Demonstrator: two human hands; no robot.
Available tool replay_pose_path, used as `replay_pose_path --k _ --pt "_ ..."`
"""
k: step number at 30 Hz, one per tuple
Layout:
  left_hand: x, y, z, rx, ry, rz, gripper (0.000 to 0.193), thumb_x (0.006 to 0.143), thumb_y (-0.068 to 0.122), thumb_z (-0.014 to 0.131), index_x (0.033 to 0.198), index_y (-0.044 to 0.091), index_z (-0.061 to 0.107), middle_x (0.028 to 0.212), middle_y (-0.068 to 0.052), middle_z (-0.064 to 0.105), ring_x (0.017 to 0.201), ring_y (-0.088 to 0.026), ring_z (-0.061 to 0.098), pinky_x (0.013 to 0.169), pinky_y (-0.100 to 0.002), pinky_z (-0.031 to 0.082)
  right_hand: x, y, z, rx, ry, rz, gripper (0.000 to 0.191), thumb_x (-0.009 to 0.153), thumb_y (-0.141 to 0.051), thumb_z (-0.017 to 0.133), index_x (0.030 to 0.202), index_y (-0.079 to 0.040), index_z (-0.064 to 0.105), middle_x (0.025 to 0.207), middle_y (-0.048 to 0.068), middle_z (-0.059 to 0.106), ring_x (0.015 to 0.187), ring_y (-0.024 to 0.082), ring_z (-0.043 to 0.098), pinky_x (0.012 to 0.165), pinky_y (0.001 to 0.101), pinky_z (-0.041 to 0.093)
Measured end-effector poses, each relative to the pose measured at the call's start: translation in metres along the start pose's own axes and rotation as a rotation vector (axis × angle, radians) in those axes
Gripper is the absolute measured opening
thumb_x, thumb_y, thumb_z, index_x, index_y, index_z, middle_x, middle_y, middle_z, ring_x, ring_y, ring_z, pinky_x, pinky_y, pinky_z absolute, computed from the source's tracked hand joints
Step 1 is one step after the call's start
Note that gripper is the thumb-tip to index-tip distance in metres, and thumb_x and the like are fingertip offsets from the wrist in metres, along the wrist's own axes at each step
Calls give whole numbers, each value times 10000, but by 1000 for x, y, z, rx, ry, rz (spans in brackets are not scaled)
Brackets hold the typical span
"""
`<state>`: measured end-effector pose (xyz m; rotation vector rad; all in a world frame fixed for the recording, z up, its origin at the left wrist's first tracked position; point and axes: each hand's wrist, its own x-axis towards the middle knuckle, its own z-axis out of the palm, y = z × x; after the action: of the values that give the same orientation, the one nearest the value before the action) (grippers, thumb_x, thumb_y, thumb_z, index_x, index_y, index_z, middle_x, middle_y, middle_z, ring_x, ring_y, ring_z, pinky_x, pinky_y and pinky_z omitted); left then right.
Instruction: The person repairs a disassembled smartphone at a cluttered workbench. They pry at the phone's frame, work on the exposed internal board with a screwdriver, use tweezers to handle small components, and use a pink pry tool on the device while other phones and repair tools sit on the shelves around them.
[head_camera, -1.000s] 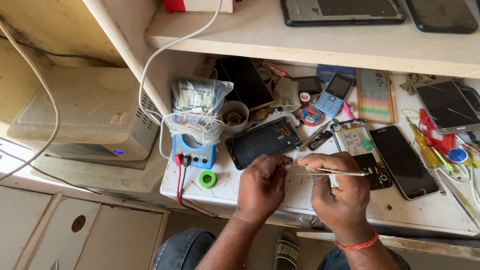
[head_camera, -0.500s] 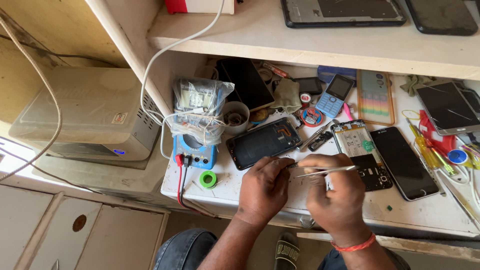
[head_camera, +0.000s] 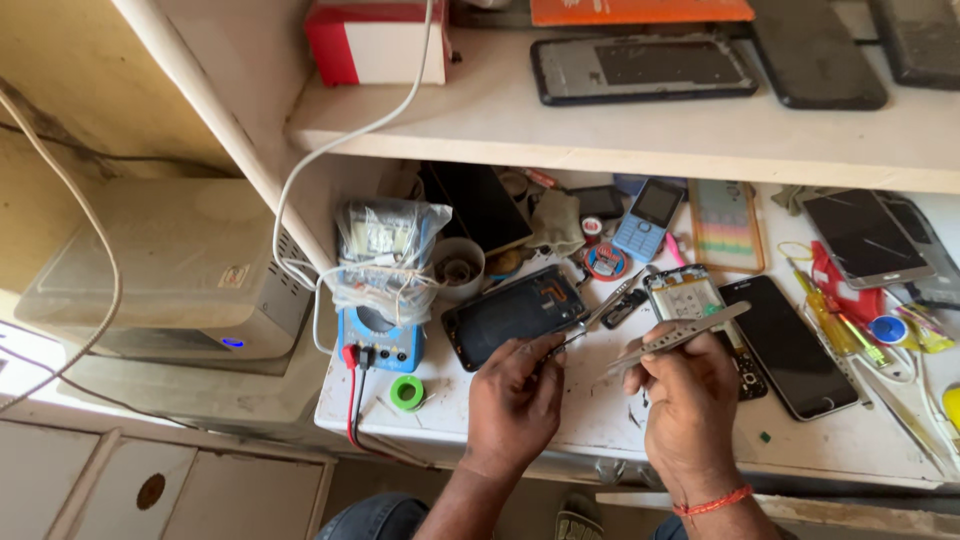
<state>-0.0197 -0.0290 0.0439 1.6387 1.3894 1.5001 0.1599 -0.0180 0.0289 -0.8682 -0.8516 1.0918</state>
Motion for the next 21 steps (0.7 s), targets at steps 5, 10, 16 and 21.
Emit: replay_pose_path --k 5,10,16,21 --pt "1 -11 10 -32 55 -129 238 887 76 732 1121 61 776 763 -88 684 619 -145 637 592 -274 529 7 14 -5 77 91 95 57 872 -34 609 916 -1 599 799 114 640 649 229 572 593 375 464" --pt "3 -28 21 -351 133 -403 189 887 61 767 1071 23 790 759 -32 723 627 -58 595 554 -238 490 10 13 0 -3 55 127 99 852 -32 677 915 4 610 766 139 674 602 199 581 582 345 463" --pt "10 -50 13 -634 162 -530 270 837 -34 771 1107 -26 761 815 -30 730 666 -81 607 612 -233 506 -2 18 10 -243 30 33 222 856 -60 735 982 -21 555 784 100 718 625 144 609 568 294 499" --pt "5 -59 -1 -803 122 -493 324 822 -63 742 1145 -39 725 906 -46 754 746 -104 666 711 -258 558 -23 30 22 -680 44 -355 240 901 -168 753 988 -60 557 754 84 625 607 145 571 537 293 471"
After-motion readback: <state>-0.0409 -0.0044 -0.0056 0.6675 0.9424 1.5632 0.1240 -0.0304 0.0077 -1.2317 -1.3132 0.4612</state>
